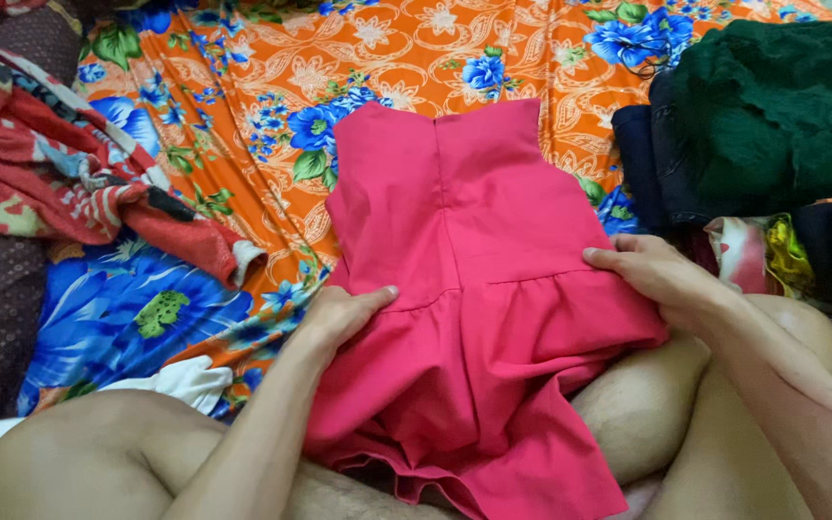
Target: The person folds a green lace top and a pink top by hand on a bed, smoothing the fabric and folding the items into rectangular shapes before placing them on a stack.
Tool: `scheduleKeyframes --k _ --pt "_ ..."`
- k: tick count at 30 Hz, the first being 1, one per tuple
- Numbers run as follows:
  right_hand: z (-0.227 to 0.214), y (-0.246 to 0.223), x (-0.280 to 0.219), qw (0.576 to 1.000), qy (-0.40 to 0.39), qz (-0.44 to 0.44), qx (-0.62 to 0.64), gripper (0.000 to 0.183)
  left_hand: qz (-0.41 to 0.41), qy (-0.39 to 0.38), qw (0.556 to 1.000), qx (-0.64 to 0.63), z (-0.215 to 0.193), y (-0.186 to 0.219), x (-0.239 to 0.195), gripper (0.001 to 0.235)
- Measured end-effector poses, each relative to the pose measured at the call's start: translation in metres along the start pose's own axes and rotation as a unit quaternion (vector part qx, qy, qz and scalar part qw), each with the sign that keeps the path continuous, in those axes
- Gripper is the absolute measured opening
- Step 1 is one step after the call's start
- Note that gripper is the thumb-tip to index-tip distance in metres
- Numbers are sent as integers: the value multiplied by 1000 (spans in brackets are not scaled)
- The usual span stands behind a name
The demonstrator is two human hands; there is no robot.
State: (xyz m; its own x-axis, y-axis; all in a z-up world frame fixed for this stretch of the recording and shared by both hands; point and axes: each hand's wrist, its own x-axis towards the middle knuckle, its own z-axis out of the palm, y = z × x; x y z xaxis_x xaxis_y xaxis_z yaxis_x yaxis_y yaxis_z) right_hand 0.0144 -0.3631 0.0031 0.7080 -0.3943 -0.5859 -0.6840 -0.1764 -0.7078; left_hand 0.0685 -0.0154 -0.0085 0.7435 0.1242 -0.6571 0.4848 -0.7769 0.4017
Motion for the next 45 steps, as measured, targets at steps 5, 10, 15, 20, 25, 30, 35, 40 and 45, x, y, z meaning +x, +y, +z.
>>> scheduleKeyframes --k 5,10,15,20,25,30,35,40,45 --pt "-10 31 24 997 24 -55 39 16 -65 -229 863 -446 -13 -5 -38 29" --pt "-4 -4 -12 990 10 -91 111 46 12 -226 852 -472 -41 -11 -56 46" --pt "-12 -25 -19 973 -36 -173 149 66 158 55 961 -221 -61 -15 -35 29" --pt "-8 -29 -15 987 -2 -132 89 40 110 22 919 -378 -56 -19 -29 9" --pt "-11 22 7 993 -94 30 -61 19 -42 -74 981 -175 -42 -42 -41 32" --pt "-4 24 8 990 -78 36 -113 29 -57 -78 987 -132 -27 -55 -42 30" --pt "12 19 30 992 7 10 -128 57 -3 31 988 -153 -10 -80 19 64" --pt "29 5 28 988 -37 127 83 68 -48 30 972 -228 -20 -20 -31 72" --pt "21 5 23 982 -42 57 178 44 -20 27 933 -359 -14 -33 -6 62"
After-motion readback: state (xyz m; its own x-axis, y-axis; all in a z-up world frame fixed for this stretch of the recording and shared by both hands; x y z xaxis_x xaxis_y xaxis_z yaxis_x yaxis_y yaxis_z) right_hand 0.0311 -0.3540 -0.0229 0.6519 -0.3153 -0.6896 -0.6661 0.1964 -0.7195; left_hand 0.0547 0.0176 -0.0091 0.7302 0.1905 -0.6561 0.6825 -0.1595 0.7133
